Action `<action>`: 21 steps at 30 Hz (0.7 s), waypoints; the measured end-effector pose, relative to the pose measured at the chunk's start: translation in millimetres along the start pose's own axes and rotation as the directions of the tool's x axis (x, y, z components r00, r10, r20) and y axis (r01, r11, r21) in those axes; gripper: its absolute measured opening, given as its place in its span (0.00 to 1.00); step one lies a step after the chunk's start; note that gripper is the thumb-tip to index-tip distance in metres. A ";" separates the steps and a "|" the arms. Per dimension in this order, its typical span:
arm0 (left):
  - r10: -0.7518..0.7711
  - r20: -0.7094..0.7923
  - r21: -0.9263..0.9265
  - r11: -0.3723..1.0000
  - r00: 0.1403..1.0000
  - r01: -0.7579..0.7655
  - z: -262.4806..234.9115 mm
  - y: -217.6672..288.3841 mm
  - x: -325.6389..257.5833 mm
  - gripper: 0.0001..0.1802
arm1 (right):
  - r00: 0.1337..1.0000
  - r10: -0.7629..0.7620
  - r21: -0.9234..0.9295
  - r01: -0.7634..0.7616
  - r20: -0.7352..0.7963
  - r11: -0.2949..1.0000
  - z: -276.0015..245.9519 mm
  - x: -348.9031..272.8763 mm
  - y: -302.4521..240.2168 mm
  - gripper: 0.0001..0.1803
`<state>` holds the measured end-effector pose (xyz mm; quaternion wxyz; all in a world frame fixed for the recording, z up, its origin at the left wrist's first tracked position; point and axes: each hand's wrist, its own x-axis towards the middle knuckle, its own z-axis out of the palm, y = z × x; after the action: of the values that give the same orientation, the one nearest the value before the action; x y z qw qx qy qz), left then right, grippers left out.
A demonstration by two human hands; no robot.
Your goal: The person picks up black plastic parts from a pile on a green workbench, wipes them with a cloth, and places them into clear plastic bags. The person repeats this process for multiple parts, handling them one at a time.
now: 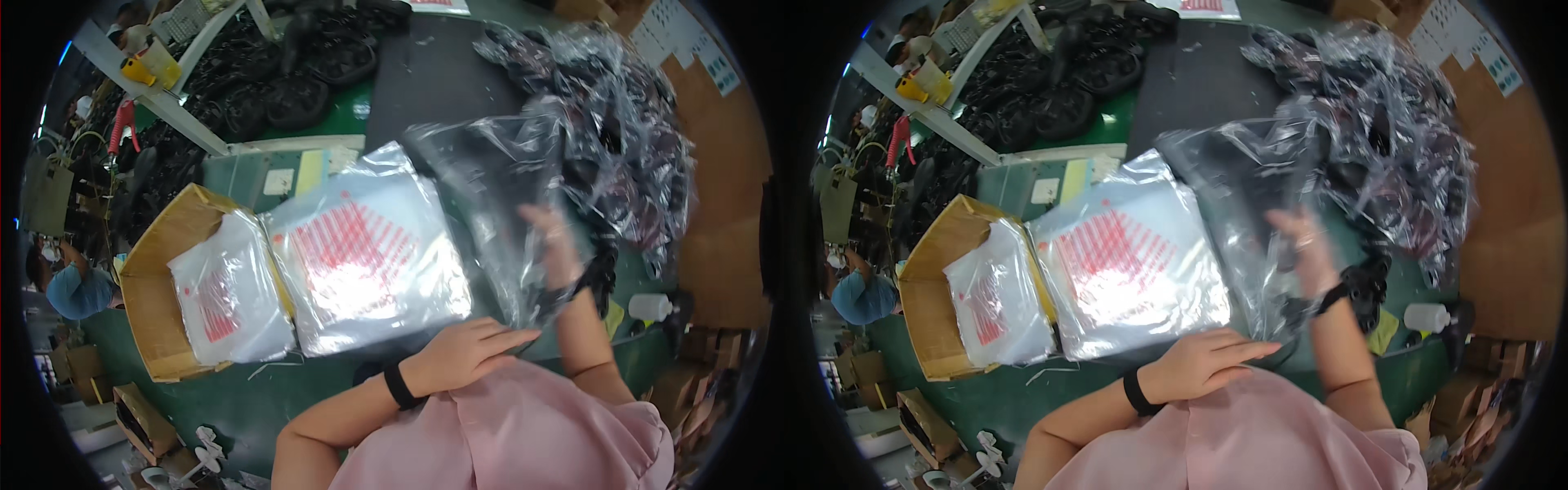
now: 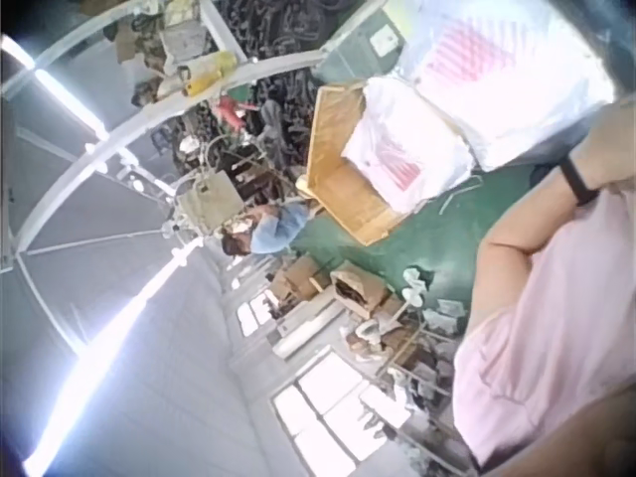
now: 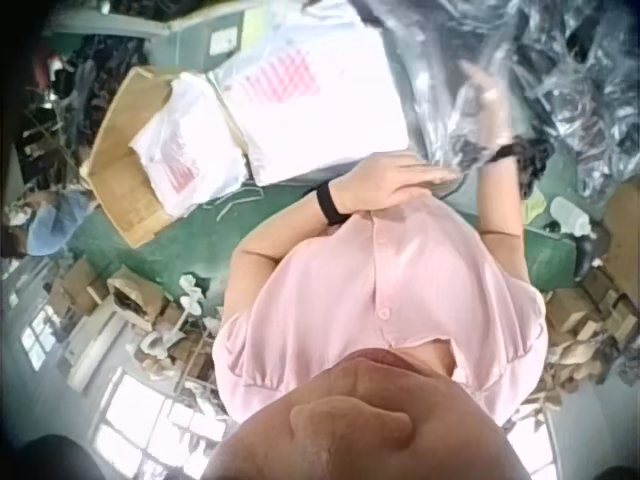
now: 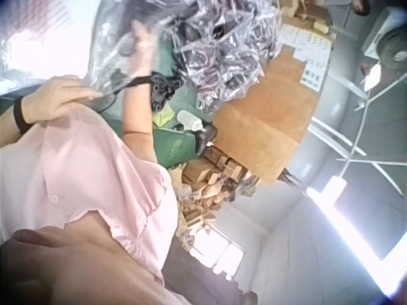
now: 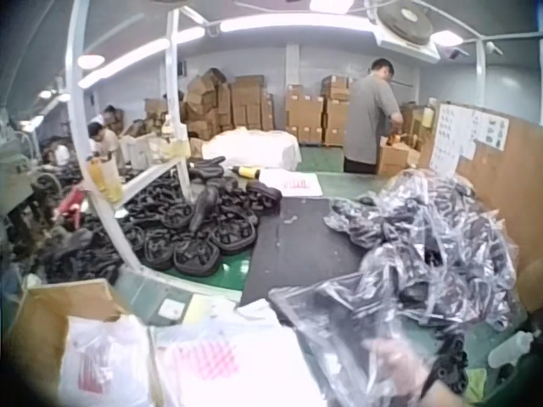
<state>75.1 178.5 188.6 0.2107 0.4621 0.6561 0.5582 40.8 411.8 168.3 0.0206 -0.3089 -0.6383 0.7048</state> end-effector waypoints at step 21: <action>-0.877 0.099 -0.807 0.205 0.469 0.553 -76.6 -193.9 -115.7 0.16 | 0.943 -0.269 -0.615 0.331 0.194 0.716 422.1 393.5 25.4 0.33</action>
<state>-1.5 49.7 3.2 0.4865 -0.1620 0.5234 0.6805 -462.9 199.3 -18.3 -0.0009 -0.1574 -0.8815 0.4452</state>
